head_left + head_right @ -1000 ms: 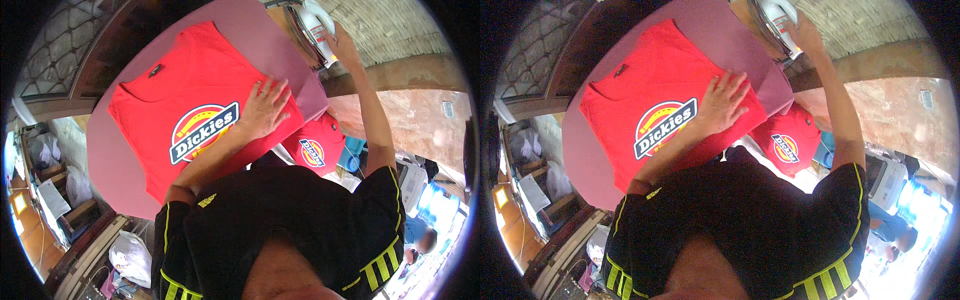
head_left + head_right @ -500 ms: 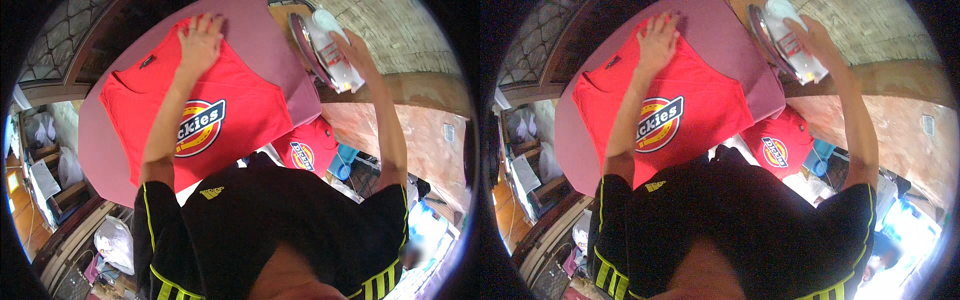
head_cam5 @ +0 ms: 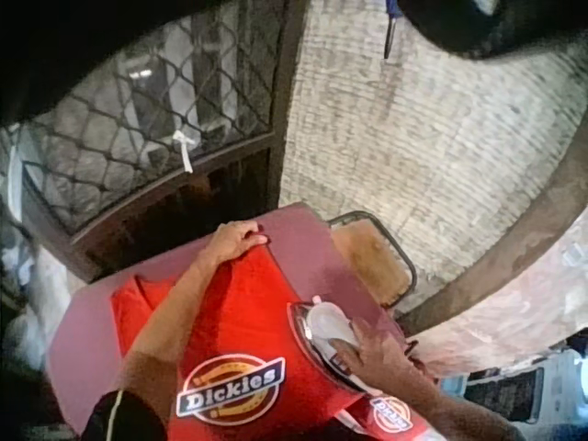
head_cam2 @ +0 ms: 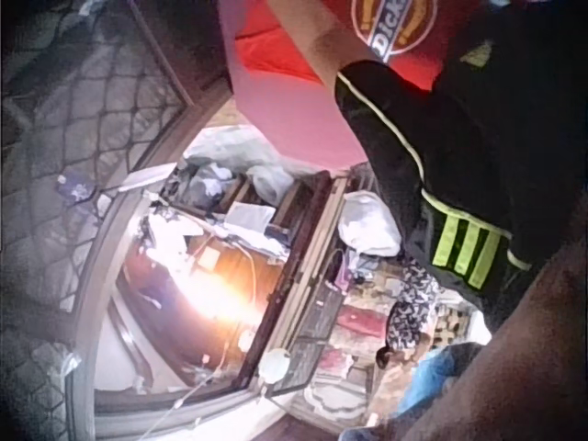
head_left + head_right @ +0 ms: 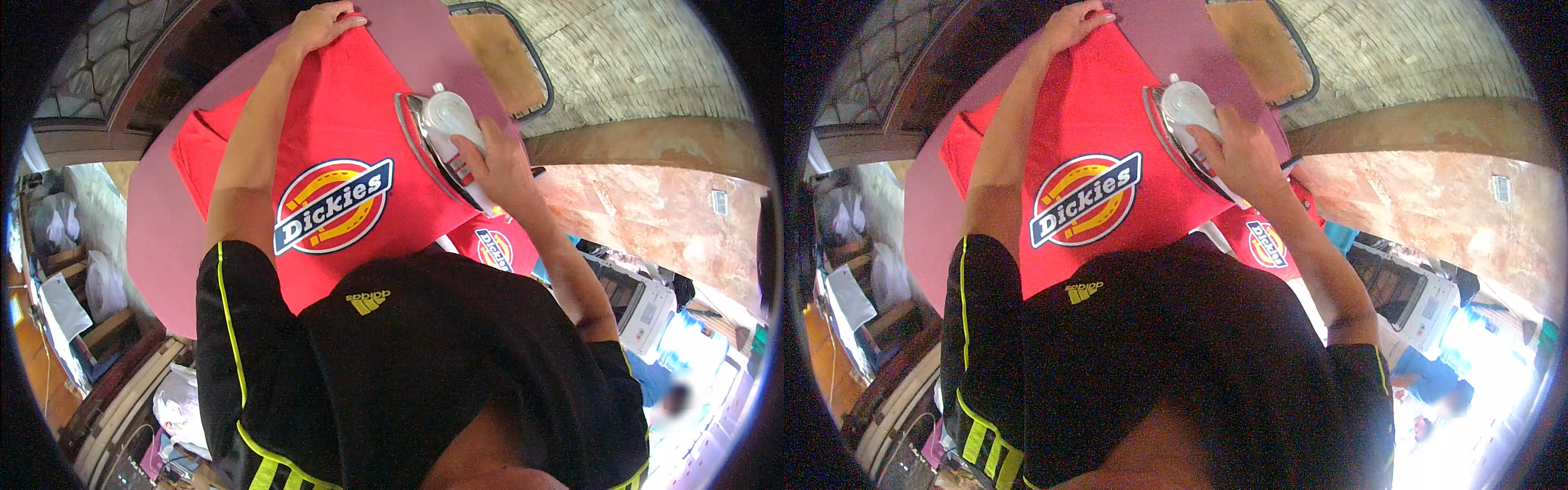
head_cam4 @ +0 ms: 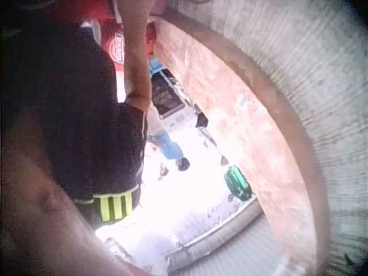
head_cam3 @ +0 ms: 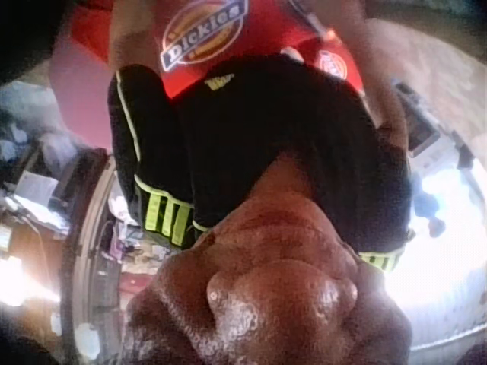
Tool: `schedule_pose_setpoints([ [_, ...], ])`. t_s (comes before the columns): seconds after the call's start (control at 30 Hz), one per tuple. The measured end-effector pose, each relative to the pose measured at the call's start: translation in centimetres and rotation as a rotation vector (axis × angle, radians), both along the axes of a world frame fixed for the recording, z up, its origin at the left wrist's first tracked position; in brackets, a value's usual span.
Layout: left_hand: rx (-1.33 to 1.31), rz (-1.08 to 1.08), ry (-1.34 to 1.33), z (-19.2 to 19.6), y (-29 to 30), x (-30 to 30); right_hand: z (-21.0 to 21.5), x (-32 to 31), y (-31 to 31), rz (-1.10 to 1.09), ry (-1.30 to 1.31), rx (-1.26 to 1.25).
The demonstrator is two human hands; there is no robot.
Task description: The person irons a red Dickies t-shirt on a pink ironing board. They repeatedly smooth the fabric with their hands and pass a white iron over the front, sleeves, and collar areas to remove wrinkles.
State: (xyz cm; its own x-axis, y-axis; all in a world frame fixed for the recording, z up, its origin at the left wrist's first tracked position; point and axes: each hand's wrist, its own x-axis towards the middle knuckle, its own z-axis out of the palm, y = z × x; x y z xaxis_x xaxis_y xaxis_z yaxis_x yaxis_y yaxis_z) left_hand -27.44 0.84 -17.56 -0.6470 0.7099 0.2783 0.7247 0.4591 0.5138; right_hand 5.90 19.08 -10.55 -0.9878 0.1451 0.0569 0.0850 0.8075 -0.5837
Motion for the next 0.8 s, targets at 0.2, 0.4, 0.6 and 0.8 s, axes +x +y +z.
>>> schedule_pose_setpoints([
  [0.2, 0.103, -0.03, -0.02, -0.7, -0.4, -0.9, -0.5, -7.0, -1.6, 0.039, 0.07, 0.163],
  [0.4, 0.139, -0.068, -0.087, -0.7, -0.6, -1.0, 0.0, -12.3, -2.9, 0.069, 0.163, 0.131],
  [0.6, 0.211, -0.006, -0.099, -2.0, -3.3, -2.1, 0.6, -14.4, -3.9, -0.002, 0.034, 0.092],
  [0.8, 0.335, 0.097, 0.028, -2.9, -4.5, -0.8, 0.3, -16.6, -4.1, 0.068, 0.16, 0.071],
])
